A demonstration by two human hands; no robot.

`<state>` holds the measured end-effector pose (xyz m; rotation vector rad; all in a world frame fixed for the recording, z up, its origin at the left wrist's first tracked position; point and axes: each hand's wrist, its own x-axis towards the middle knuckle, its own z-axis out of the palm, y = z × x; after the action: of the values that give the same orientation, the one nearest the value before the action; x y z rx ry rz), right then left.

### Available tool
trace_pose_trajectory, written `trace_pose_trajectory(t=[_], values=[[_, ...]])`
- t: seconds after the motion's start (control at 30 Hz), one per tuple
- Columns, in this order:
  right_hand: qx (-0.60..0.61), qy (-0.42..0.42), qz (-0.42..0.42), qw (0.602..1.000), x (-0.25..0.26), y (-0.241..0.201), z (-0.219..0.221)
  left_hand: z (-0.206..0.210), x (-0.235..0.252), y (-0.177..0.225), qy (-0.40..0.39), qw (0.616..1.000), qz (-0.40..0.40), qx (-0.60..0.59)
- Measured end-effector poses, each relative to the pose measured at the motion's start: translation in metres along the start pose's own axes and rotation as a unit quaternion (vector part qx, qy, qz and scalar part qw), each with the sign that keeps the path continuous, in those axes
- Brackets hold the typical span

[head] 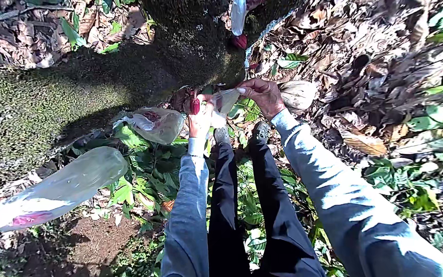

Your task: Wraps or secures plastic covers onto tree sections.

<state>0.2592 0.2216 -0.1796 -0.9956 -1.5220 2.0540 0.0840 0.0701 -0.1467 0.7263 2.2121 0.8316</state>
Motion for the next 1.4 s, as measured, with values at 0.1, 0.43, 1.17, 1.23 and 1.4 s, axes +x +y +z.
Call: trace_pose_trajectory(t=[0.1,0.43,1.17,1.23,1.4], values=[[0.029,0.009,0.002,1.000,-0.002,0.002,0.003,-0.006,-0.016,0.011,-0.005,0.999,-0.032,-0.032],[0.091,0.078,0.029,0.992,-0.008,0.002,0.007,0.024,0.010,-0.004,0.084,0.977,0.045,-0.190],[0.250,0.105,0.041,0.962,-0.012,0.042,0.065,0.028,0.016,0.001,0.019,0.950,-0.064,-0.305],[0.240,0.123,0.047,0.962,-0.010,0.043,0.069,0.026,0.014,0.005,-0.007,0.937,-0.077,-0.340],[0.244,0.136,0.051,0.959,-0.005,0.041,0.076,0.025,0.014,0.010,-0.061,0.898,-0.098,-0.425]])
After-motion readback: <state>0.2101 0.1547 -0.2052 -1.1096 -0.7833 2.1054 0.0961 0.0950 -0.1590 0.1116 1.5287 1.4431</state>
